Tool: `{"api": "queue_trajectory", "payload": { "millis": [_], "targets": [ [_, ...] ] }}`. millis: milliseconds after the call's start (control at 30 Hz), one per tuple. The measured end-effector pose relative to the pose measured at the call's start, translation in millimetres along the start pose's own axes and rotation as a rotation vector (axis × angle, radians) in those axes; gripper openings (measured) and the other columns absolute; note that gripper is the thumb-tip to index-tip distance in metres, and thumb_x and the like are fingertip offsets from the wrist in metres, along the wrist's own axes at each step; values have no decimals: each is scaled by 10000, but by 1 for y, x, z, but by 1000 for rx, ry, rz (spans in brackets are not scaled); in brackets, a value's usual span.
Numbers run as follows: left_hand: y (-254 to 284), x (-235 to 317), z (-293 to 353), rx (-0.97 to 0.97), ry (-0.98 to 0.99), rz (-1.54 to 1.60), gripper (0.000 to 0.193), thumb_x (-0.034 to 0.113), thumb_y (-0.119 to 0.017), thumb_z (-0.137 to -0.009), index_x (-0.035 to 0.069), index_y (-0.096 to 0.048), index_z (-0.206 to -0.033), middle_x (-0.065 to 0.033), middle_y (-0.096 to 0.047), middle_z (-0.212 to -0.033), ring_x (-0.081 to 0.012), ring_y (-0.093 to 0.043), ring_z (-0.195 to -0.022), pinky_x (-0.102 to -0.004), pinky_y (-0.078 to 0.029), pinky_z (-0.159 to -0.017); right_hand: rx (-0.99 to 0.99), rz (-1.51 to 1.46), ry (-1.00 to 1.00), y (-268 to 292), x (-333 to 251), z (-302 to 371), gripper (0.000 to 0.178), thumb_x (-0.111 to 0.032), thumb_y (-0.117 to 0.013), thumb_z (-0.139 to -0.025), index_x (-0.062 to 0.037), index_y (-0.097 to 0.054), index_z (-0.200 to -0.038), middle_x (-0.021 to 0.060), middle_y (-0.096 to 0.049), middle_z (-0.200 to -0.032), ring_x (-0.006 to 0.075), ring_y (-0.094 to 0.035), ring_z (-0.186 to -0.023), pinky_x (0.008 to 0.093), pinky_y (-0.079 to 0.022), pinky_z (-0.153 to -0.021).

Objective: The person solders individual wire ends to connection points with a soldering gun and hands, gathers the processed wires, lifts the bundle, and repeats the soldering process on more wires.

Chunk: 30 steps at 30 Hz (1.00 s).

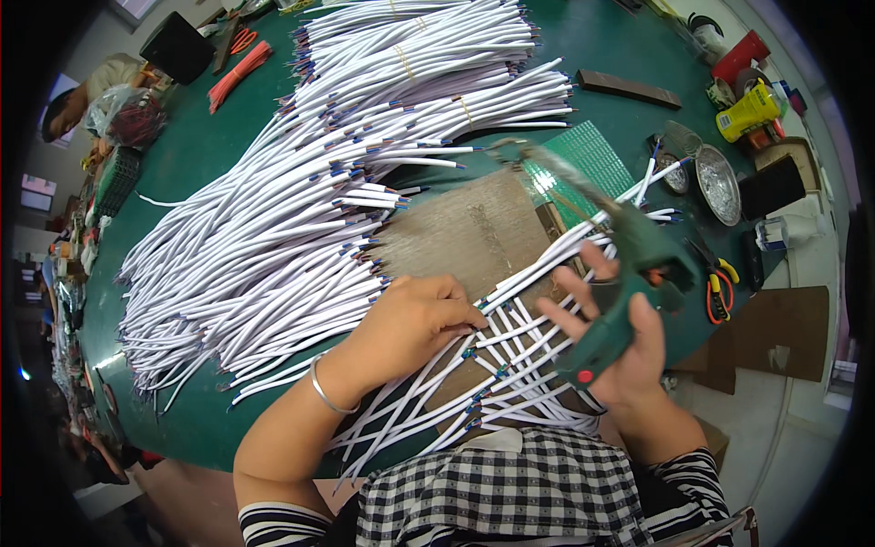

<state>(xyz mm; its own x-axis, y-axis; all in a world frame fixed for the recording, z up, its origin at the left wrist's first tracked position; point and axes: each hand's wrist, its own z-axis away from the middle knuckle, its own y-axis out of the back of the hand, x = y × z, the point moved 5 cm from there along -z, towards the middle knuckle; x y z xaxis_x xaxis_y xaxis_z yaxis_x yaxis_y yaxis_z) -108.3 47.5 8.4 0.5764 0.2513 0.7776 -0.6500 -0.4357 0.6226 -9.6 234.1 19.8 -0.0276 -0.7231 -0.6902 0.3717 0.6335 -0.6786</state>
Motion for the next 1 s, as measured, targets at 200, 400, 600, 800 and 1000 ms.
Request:
{"api": "queue_trajectory", "payload": {
  "millis": [200, 400, 600, 800, 1000],
  "targets": [
    [4, -5, -11, -97, 22, 71, 159, 80, -701, -743, 108, -702, -900, -58, -619, -829, -250, -610, -776, -333, -487, -698, -203, 429, 303, 44, -46, 56, 649, -370, -523, -913, 34, -284, -1361, 188, -447, -1325, 259, -649, -803, 338, -566, -626],
    [1, -11, -16, -154, 56, 89, 169, 73, -693, -741, 93, -699, -909, -82, -627, -828, -264, -606, -788, -339, -484, -706, -285, 772, 95, 65, -29, 100, 652, -278, -650, -822, 79, -362, -1285, 139, -652, -940, 229, -653, -726, 323, -541, -655],
    [8, -10, -21, -292, 61, 132, 206, 98, -724, -722, 112, -692, -925, -84, -589, -801, -267, -584, -752, -356, -468, -682, -451, 1103, 330, 29, -22, 86, 447, -181, -627, -809, -31, -470, -1200, 113, -653, -742, 204, -639, -658, 306, -528, -624],
    [5, -9, -18, -262, 58, 73, 215, 86, -730, -714, 118, -680, -921, -76, -553, -817, -263, -563, -783, -363, -454, -701, -541, 1448, 295, 17, -21, 84, 186, -50, -669, -702, -13, -646, -882, 104, -642, -781, 257, -645, -688, 317, -520, -617],
    [5, -9, -18, -259, 54, 89, 214, 81, -730, -711, 119, -681, -916, -77, -537, -818, -268, -556, -829, -359, -449, -738, -515, 1893, 414, 16, -18, 88, 270, -172, -746, -592, -98, -656, -836, 41, -670, -787, 227, -644, -706, 327, -524, -659]
  ]
}}
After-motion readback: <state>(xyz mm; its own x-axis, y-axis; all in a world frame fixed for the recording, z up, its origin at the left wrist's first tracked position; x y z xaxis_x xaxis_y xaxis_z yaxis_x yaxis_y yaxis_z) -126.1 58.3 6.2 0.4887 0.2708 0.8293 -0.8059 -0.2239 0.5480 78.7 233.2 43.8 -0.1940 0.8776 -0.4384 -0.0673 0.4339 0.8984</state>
